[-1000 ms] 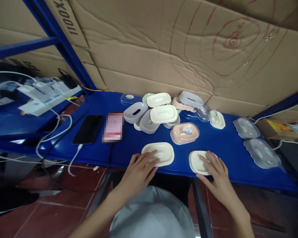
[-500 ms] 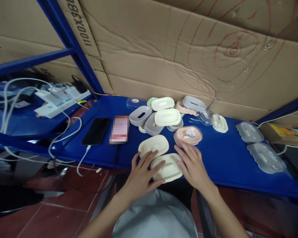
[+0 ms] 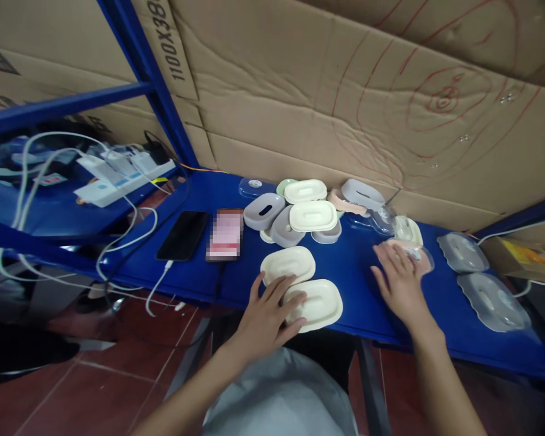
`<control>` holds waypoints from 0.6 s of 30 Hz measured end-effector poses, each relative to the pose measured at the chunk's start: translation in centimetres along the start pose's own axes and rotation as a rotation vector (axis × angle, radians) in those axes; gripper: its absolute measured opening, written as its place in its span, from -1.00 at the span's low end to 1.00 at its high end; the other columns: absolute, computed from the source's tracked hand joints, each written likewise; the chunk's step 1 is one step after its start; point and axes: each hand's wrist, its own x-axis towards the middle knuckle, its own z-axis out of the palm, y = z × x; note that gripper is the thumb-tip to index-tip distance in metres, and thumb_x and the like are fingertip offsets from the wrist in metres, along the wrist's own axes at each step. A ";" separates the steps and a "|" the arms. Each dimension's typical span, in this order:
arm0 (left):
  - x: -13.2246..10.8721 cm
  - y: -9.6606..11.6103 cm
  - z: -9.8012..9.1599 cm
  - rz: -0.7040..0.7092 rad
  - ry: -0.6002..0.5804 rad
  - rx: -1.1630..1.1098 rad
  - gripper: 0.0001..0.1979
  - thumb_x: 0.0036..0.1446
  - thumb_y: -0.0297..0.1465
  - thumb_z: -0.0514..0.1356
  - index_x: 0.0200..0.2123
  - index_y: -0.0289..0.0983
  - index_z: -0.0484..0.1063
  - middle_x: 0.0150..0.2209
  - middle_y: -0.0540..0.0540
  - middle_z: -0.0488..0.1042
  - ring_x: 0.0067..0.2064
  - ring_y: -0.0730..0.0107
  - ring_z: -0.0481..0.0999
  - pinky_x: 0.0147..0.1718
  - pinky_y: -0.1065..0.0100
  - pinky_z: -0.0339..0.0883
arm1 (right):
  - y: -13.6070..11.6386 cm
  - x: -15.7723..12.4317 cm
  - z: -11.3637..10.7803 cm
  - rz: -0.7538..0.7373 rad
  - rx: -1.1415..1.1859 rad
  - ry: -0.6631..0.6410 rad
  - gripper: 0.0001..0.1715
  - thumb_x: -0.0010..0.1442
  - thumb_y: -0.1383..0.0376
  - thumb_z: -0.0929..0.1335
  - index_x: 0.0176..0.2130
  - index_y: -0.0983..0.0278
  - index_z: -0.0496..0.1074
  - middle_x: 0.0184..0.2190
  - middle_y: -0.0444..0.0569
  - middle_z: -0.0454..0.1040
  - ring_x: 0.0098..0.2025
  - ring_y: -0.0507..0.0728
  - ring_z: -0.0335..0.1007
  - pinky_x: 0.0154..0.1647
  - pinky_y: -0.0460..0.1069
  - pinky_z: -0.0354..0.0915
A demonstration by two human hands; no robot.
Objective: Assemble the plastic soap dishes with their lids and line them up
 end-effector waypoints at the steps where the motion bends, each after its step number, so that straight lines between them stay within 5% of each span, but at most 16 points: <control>1: 0.1 0.0 0.0 -0.001 -0.005 0.001 -0.64 0.42 -0.22 0.23 0.22 -0.06 0.52 0.39 -0.21 0.40 0.39 -0.02 0.39 0.50 -0.28 -0.21 | -1.0 1.3 0.3 -0.073 0.047 -0.049 -0.38 0.56 0.16 0.18 0.50 0.11 0.17 0.47 0.09 0.27 0.52 0.35 0.12 0.49 0.39 0.00; 4: 0.6 0.1 -0.1 0.005 -0.029 0.017 -0.63 0.43 -0.22 0.23 0.25 -0.06 0.51 0.40 -0.22 0.37 0.41 -0.04 0.37 0.49 -0.31 -0.18 | -4.0 5.7 1.7 -0.217 0.160 -0.160 -0.42 0.58 0.17 0.12 0.46 0.18 0.23 0.46 0.06 0.29 0.50 0.26 0.17 0.48 0.28 0.05; 8: 1.0 0.0 -0.3 0.018 -0.064 0.035 -0.61 0.43 -0.21 0.23 0.27 -0.06 0.49 0.42 -0.24 0.34 0.42 -0.07 0.35 0.47 -0.35 -0.13 | -5.3 8.7 3.3 -0.220 0.204 -0.184 -0.45 0.57 0.08 0.17 0.34 0.25 0.38 0.27 0.15 0.51 0.32 0.29 0.38 0.41 0.28 0.10; 18: 1.1 -0.1 0.1 0.005 -0.042 0.027 -0.61 0.43 -0.20 0.23 0.26 -0.06 0.50 0.41 -0.20 0.37 0.42 -0.02 0.36 0.50 -0.29 -0.18 | -4.2 3.1 0.7 -0.059 0.055 -0.058 -0.54 0.54 0.05 0.24 -0.22 0.23 0.56 -0.22 0.06 0.61 -0.04 0.28 0.49 0.35 0.31 0.09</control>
